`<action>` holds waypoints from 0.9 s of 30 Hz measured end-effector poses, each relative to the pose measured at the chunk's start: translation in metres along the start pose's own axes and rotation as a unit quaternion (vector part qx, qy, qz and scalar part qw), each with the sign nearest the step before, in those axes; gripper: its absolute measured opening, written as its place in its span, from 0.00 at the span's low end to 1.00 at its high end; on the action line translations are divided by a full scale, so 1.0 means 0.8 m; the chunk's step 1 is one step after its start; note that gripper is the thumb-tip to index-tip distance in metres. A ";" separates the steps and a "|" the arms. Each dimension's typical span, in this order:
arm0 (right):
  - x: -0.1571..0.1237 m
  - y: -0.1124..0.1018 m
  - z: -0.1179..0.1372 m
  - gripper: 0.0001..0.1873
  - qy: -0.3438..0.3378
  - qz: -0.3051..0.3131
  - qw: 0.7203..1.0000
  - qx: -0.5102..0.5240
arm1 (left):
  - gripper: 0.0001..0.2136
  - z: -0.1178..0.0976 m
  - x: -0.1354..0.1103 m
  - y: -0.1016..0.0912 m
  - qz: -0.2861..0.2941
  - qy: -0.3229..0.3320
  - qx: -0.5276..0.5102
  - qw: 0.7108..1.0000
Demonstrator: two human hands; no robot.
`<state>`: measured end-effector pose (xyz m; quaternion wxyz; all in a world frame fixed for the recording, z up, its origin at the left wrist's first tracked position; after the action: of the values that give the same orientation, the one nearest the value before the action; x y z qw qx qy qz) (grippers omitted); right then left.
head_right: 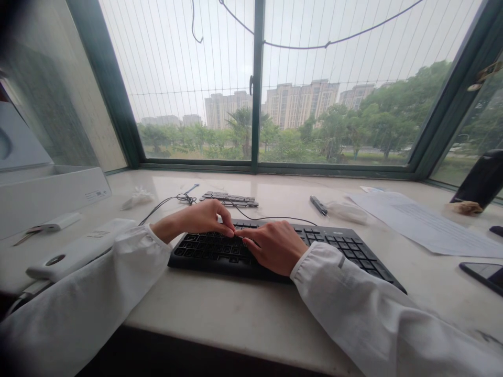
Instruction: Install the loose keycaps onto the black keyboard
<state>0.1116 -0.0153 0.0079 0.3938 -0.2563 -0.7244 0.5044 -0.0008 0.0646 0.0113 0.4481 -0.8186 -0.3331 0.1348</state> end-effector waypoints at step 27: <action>0.014 -0.005 0.007 0.16 -0.031 0.019 0.999 0.012 | 0.21 0.011 0.008 0.012 0.025 -0.152 -0.014 0.988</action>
<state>0.1011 -0.0109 0.0140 0.3646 -0.2496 -0.7248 0.5286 0.0034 0.0707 -0.0013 0.3775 -0.8026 -0.3789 0.2642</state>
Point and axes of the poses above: each hand's wrist, its own x-axis towards the middle knuckle, its own y-axis out of the palm, z = x × y, the point moved 8 cm from there along x, towards the middle knuckle
